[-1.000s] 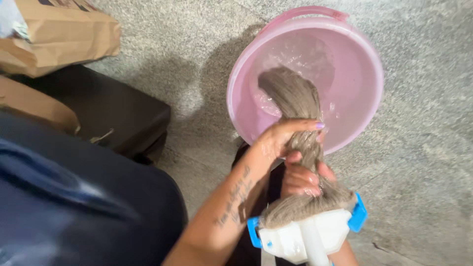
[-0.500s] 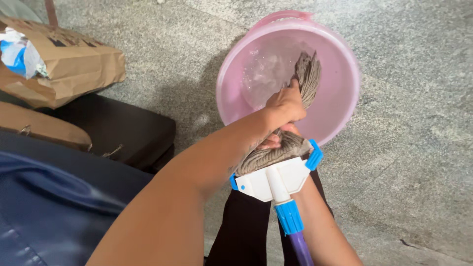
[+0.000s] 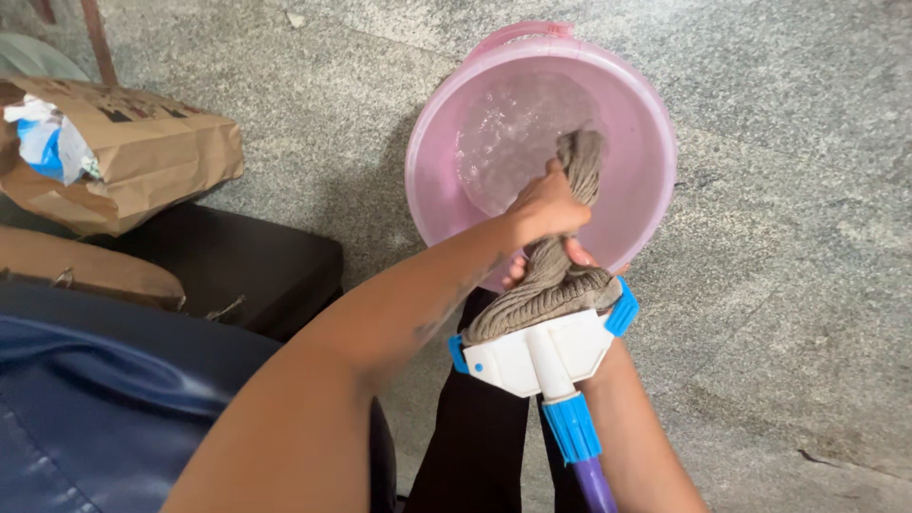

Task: The person mops the floor using a purple mop and a pink bucket, repeatedly wiping the tile and then wringing the mop head by hand in the bucket.

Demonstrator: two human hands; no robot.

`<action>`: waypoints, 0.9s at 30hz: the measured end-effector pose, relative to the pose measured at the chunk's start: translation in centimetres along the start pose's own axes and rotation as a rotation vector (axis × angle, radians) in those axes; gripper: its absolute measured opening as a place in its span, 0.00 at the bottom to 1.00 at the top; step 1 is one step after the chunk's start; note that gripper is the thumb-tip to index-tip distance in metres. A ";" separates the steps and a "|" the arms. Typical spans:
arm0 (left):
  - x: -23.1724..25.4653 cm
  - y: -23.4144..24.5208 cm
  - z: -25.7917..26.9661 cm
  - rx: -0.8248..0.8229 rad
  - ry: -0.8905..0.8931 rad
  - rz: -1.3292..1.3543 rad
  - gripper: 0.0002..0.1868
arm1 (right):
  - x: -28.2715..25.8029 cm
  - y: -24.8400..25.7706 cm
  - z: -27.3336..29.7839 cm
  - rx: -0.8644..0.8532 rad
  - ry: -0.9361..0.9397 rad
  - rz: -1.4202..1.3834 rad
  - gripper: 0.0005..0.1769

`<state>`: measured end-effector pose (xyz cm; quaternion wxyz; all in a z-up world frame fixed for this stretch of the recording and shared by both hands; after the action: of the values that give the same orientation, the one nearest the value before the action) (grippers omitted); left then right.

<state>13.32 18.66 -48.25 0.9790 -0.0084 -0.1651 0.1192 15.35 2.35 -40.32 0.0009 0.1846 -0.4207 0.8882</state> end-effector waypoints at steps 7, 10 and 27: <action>-1.4 -4.6 6.8 -0.092 0.143 0.110 0.66 | -4.3 -1.2 -1.1 0.291 0.194 0.336 0.62; 0.3 -4.1 9.3 -0.046 0.215 -0.228 0.62 | -3.2 0.8 -2.1 0.370 0.096 0.212 0.48; -7.4 -12.0 10.9 -0.393 -0.735 1.656 0.69 | 3.5 -6.4 5.9 -0.335 -0.051 -0.640 0.27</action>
<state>5.74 5.01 -39.69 0.4487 -0.2512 -0.4235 0.7458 15.05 1.57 -30.97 0.2985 0.3262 -0.4813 0.7568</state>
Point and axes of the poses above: each hand's wrist, its own z-axis away from the middle knuckle, its own y-axis out of the back of the hand, x = y × z, the point moved 5 cm from there along -z, towards the middle knuckle, and after that the axes turned 12 degrees about -x, right-handed, at the moved point
